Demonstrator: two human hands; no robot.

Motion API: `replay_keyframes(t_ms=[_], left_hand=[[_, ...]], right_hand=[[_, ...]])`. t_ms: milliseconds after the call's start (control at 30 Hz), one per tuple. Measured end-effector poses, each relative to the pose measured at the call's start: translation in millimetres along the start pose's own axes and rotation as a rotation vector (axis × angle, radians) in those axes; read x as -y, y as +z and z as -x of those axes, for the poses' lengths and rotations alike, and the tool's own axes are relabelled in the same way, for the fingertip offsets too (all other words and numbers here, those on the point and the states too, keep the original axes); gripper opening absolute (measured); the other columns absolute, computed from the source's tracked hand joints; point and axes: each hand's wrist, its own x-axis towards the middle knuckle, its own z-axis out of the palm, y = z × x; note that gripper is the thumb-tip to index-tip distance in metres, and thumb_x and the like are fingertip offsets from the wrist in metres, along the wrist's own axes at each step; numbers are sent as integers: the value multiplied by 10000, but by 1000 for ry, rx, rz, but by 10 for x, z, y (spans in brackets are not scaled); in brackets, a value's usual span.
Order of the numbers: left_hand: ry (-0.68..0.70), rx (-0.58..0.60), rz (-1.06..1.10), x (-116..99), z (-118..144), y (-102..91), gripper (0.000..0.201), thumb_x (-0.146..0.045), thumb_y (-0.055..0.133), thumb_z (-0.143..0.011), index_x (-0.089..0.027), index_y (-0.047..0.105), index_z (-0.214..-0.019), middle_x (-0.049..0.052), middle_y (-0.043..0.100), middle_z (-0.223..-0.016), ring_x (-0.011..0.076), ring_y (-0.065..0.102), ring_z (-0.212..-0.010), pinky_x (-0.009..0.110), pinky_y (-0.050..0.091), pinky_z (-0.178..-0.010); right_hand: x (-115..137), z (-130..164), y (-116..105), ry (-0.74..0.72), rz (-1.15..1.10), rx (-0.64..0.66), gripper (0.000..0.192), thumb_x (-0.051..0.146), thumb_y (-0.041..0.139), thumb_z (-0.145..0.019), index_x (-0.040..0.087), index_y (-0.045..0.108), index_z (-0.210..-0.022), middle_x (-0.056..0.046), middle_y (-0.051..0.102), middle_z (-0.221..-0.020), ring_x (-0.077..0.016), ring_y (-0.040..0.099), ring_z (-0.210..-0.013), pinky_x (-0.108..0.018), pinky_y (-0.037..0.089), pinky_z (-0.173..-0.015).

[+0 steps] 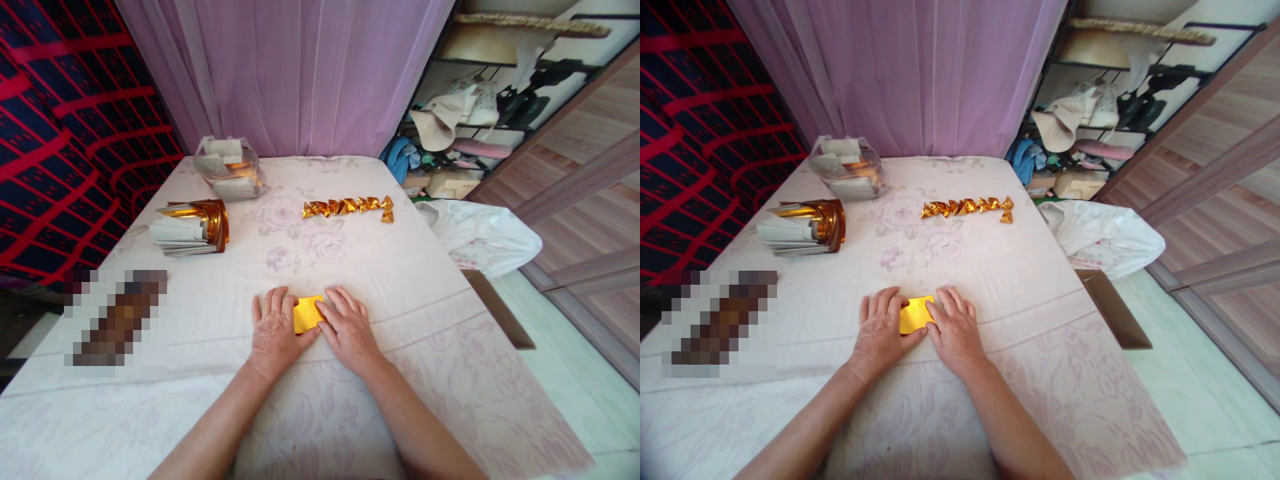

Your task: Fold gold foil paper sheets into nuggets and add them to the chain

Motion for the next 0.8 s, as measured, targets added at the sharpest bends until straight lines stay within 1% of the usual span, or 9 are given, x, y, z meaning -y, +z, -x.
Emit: replay_keyframes(t_ms=[167,367,500,667,800], left_hand=[[-3,44,27,38,-7,-60,436,-402,725,-727,-203,567,-1081,166,545,-1316,352,448,-1278,592,211,-1115],[30,154,68,143,-23,-166,402,-332,683,-744,-233,577,-1119,121,530,-1357,324,443,-1299,582,217,-1124],[37,226,73,208,-47,-222,430,-317,681,-747,-242,589,-1160,111,511,-1396,321,432,-1320,574,230,-1126],[41,329,78,272,-79,-302,486,-285,689,-748,-273,589,-1224,93,466,-1455,307,395,-1359,563,222,-1132],[71,397,95,352,-108,-372,523,-268,686,-758,-298,584,-1271,83,435,-1488,305,377,-1375,549,243,-1126]], right_hand=[[-8,-7,-2,16,-9,6,350,232,560,-906,239,632,-1248,-124,500,-1439,-307,351,-1375,-492,341,-1018],[-26,-5,8,15,-11,-13,350,237,575,-897,256,645,-1240,-108,518,-1424,-311,354,-1369,-495,338,-1028],[-39,-3,17,0,1,-29,339,247,571,-901,269,649,-1230,-93,523,-1422,-302,352,-1369,-485,340,-1030],[-60,4,26,-3,-1,-22,341,260,564,-908,263,641,-1240,-92,517,-1426,-302,339,-1375,-482,337,-1034],[-67,6,26,-4,-5,-8,333,259,558,-910,258,648,-1231,-95,519,-1422,-312,344,-1367,-493,336,-1033]])
